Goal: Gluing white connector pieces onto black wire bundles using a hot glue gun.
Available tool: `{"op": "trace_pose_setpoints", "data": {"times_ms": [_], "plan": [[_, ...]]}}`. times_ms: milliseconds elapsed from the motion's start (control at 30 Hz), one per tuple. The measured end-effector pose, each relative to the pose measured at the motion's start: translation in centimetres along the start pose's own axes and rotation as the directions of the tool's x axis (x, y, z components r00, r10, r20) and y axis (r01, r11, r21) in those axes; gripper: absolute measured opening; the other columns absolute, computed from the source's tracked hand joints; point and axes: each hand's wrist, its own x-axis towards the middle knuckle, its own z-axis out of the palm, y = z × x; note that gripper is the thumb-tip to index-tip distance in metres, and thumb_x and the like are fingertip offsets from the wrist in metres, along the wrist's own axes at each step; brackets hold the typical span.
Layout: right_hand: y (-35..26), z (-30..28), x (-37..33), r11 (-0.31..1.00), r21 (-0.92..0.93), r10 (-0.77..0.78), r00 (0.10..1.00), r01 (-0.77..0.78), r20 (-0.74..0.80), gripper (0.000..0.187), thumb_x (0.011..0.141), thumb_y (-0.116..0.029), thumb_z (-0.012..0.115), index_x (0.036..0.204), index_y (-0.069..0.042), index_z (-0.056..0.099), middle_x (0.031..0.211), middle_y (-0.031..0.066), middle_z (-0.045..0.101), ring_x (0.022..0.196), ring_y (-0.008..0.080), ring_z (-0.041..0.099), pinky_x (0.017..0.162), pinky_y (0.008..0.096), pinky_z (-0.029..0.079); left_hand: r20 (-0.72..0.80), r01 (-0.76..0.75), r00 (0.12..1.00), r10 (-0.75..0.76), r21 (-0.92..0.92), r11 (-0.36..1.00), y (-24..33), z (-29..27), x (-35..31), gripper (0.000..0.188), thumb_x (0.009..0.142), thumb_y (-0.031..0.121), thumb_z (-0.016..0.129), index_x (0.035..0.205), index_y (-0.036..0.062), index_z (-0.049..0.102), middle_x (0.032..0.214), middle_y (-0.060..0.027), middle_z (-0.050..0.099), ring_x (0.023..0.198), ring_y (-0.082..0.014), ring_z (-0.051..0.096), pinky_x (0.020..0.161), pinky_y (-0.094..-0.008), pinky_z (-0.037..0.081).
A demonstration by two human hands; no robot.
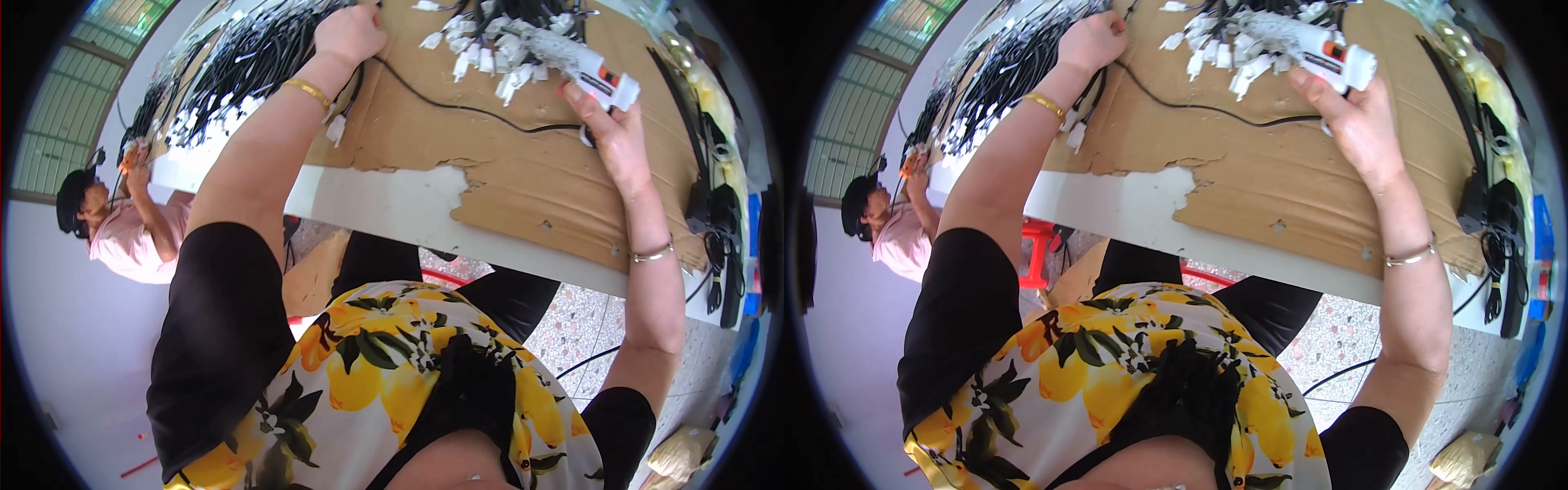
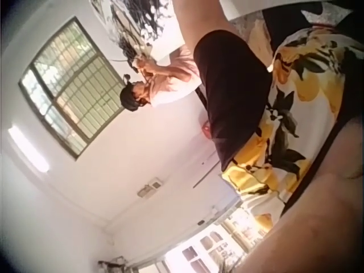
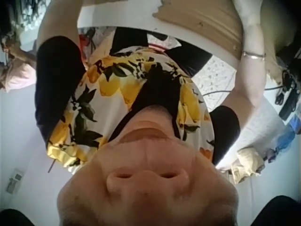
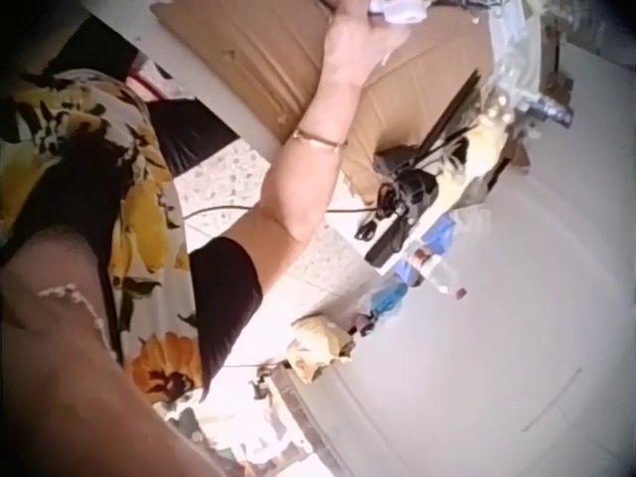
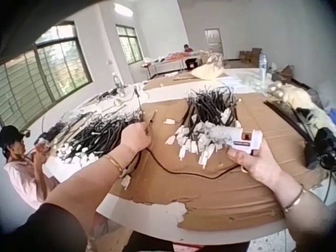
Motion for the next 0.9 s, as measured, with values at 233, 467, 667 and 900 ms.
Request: {"op": "trace_pose_setpoints", "data": {"times_ms": [233,467,667,900], "plan": [[-0.9,-0.5,0.3,0.995,0.094,0.014,1.0,-0.015,0.014,0.02,0.078,-0.024,0.06,0.084,-0.005,0.06,0.075,-0.0011,0.059,0.059,0.0042,0.041,0.053,0.0204,0.033,-0.07,-0.104,0.992,0.101,-0.041,0.994,-0.1,0.3,0.3,0.019,0.073,0.024,0.052,0.082,0.0126,0.063,0.078,-0.0109,0.063,0.075,-0.0289,0.06,0.067,-0.0376,0.048],[-0.7,-1.7,0.8,0.96,0.28,0.03,0.999,-0.023,-0.02,0.021,0.078,-0.022,0.059,0.087,-0.004,0.057,0.077,0.0052,0.06,0.06,0.0084,0.043,0.054,0.0213,0.035,-0.403,-0.269,0.91,0.097,-0.396,0.878,4.9,-2.6,-2.1,0.015,0.08,0.017,0.052,0.082,0.0072,0.063,0.065,-0.0155,0.059,0.061,-0.0313,0.059,0.055,-0.0372,0.047],[-0.5,-1.7,0.8,0.967,0.253,0.02,0.999,-0.013,-0.025,0.022,0.077,-0.02,0.061,0.09,-0.002,0.059,0.081,0.0046,0.062,0.066,0.0079,0.049,0.06,0.0209,0.041,-0.376,-0.416,0.909,0.183,-0.767,0.489,10.8,-4.3,-7.4,0.016,0.08,0.005,0.046,0.089,0.0064,0.06,0.068,-0.0112,0.06,0.062,-0.0239,0.059,0.056,-0.03,0.045],[0.1,-0.8,0.4,0.973,-0.015,-0.23,0.971,0.229,-0.059,0.019,0.075,-0.008,0.062,0.094,-0.001,0.06,0.079,0.0014,0.062,0.072,0.0084,0.054,0.067,0.0228,0.044,-0.4,-0.46,0.887,0.229,-0.792,0.401,13.3,-3.5,-10.5,0.013,0.075,0.002,0.055,0.087,0.0058,0.059,0.073,-0.0103,0.061,0.069,-0.0245,0.059,0.059,-0.0314,0.045]]}}
